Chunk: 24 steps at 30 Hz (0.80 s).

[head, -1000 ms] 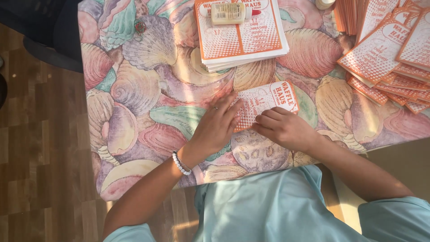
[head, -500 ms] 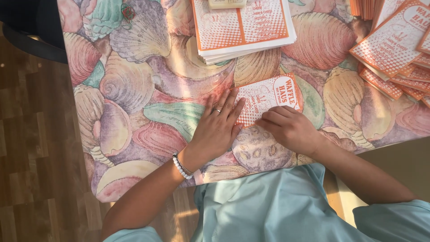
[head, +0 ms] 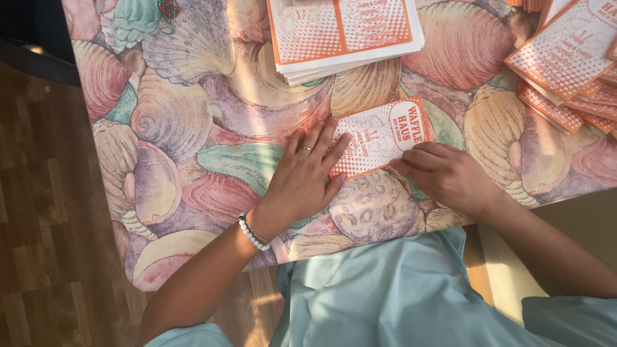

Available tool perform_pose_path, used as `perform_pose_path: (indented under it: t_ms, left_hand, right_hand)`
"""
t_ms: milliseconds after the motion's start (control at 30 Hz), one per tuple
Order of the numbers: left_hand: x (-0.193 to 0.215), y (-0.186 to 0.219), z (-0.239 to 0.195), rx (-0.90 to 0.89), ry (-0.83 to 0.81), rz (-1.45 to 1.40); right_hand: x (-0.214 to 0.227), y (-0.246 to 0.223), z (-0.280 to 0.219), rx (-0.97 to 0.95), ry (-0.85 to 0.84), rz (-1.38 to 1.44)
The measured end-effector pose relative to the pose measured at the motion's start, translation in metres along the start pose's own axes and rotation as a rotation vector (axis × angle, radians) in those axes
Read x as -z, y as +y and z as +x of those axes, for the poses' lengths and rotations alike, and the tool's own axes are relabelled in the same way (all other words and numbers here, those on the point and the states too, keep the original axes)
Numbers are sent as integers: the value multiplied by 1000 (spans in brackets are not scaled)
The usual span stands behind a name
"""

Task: Folding flat paper bag templates into finished bags and stacking them on a table.

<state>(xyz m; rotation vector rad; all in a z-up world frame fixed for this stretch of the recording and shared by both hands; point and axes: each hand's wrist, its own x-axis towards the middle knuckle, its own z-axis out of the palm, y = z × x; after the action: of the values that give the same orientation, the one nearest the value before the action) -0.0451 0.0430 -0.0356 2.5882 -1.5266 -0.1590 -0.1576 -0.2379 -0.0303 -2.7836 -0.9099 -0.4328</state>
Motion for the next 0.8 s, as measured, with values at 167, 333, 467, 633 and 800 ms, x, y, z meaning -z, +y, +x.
perform_pose_path:
  t_ms: [167,333,467,633,800]
  left_hand:
    - [1,-3,1,-15,-19,1]
    - [1,-4,2,-15,-15,32]
    - [3,-5,-1,-34,7,-11]
    - [3,-5,-1,-36,18,-38]
    - [5,-6,1,-43,3,-19]
  right_hand:
    - [15,-1,12,40,-19,-9]
    - [8,-2,15,58,-11,-41]
    - [-1,-7,19,60,7,-103]
    - [-1,-10,21,36,31,-104]
    - [7,-7,11,-26,30,-59]
